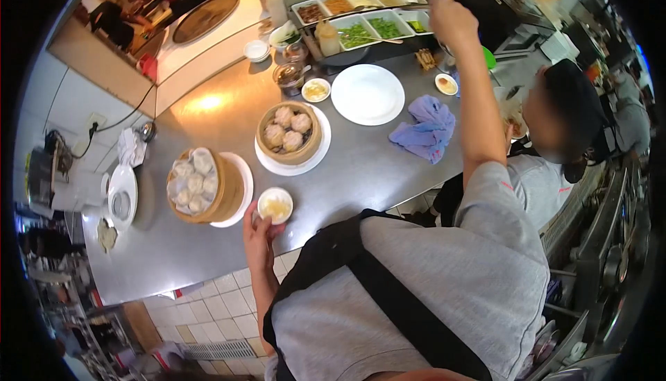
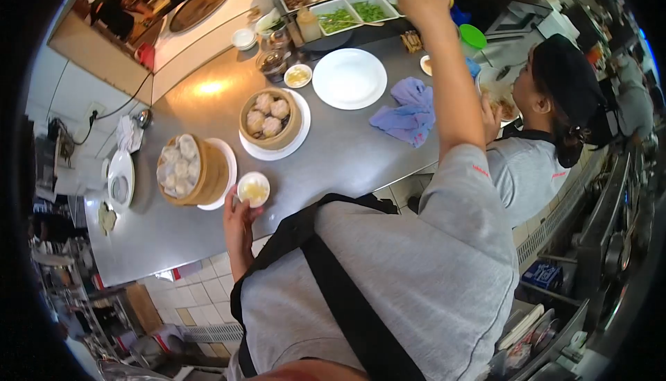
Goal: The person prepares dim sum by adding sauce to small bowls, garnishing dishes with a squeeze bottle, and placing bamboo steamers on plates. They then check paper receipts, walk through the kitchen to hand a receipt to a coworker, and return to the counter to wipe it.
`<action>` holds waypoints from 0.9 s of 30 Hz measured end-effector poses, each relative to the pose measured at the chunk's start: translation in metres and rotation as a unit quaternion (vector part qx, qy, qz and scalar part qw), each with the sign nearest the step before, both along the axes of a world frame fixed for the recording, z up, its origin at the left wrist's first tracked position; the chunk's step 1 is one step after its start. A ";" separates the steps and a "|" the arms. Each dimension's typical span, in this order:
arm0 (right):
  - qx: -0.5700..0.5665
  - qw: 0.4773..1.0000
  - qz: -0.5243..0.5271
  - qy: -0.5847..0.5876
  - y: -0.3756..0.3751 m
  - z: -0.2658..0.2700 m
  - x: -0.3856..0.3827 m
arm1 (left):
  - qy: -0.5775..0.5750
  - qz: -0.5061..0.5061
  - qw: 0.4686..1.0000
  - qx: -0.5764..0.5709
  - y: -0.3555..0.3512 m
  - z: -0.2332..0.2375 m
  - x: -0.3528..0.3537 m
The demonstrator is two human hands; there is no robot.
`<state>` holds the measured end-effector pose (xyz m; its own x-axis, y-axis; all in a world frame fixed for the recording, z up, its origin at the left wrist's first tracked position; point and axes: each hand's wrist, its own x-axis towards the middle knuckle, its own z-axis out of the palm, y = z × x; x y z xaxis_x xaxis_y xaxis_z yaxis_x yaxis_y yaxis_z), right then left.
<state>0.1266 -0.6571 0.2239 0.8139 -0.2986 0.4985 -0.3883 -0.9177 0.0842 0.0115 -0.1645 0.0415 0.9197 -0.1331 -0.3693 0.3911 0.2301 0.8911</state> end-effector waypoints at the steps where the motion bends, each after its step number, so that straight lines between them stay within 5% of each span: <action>1: 0.021 0.998 -0.060 0.015 -0.017 0.006 -0.004 | 0.006 0.004 1.000 0.016 0.003 -0.006 -0.004; 5: -0.003 0.983 -0.171 0.068 -0.132 -0.049 0.028 | 0.013 0.043 0.996 0.074 0.010 -0.026 -0.011; 10: 0.039 0.941 -0.222 0.250 -0.172 -0.081 0.045 | -0.013 0.097 0.986 0.133 0.004 -0.045 -0.007; 13: 0.011 0.966 -0.154 0.207 -0.145 -0.057 0.076 | -0.012 0.133 0.981 0.142 0.001 -0.053 -0.003; 16: -0.008 0.996 0.033 0.078 -0.127 -0.062 0.145 | -0.026 0.143 0.974 0.175 -0.003 -0.056 -0.001; 20: 0.161 0.950 0.264 0.028 -0.041 -0.064 0.217 | -0.076 0.205 0.944 0.245 -0.015 -0.052 -0.003; 24: 0.223 0.936 0.262 0.067 0.004 -0.088 0.277 | -0.141 0.238 0.923 0.266 -0.016 -0.074 -0.009; 27: 0.227 0.943 0.234 0.058 0.010 -0.103 0.295 | -0.208 0.205 0.869 0.399 -0.026 -0.062 -0.013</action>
